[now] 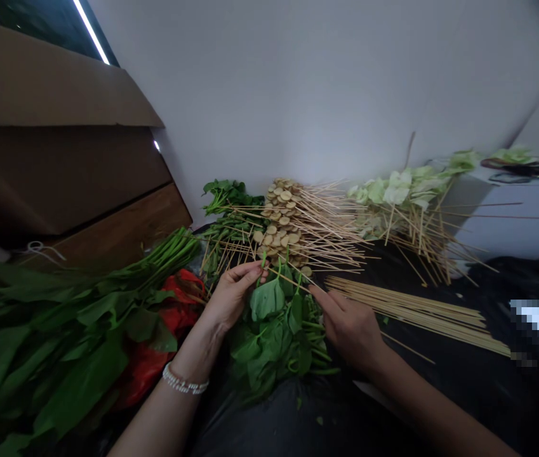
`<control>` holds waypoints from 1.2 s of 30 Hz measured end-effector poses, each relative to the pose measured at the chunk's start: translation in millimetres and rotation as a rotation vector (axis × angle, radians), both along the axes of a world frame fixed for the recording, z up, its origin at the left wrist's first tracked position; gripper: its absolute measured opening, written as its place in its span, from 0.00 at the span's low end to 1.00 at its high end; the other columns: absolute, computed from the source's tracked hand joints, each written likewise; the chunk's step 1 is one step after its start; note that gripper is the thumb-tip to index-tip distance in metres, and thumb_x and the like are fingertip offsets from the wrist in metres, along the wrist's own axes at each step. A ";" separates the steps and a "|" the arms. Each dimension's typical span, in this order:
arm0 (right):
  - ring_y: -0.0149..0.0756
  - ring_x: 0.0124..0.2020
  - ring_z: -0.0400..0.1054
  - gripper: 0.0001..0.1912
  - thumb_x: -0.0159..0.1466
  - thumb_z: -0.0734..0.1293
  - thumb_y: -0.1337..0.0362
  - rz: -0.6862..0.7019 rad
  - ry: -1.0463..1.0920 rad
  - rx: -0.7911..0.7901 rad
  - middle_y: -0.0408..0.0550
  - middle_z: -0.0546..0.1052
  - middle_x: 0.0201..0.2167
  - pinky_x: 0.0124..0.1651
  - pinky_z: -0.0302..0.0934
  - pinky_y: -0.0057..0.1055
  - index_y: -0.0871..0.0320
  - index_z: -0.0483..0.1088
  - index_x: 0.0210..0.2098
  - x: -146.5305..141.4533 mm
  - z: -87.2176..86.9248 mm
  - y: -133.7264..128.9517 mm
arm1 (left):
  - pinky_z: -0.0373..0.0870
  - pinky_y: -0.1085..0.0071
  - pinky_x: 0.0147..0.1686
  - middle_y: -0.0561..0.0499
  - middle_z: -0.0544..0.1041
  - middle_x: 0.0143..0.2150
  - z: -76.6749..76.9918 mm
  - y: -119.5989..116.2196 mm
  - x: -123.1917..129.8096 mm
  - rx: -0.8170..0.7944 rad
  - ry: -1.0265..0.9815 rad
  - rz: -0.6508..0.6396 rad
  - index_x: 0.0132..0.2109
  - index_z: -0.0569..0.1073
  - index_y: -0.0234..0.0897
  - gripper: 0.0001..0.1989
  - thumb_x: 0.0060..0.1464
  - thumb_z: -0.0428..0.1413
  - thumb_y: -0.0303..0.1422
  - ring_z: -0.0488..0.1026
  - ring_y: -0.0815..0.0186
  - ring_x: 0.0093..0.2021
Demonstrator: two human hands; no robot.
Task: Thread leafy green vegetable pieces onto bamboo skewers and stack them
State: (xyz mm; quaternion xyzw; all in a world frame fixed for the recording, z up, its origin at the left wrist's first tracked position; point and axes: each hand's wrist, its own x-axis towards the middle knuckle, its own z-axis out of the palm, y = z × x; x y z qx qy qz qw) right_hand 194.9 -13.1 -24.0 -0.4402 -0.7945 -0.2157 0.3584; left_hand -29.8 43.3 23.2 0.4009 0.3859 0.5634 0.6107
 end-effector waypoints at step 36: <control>0.30 0.24 0.64 0.20 0.62 0.57 0.75 0.014 -0.014 -0.025 0.43 0.72 0.25 0.27 0.53 0.30 0.62 0.70 0.51 0.5 -1.5 -1.0 | 0.69 0.76 0.30 0.52 0.80 0.25 1.3 -1.4 -1.8 -0.072 0.079 0.074 0.31 0.82 0.35 0.17 0.29 0.73 0.32 0.73 0.72 0.25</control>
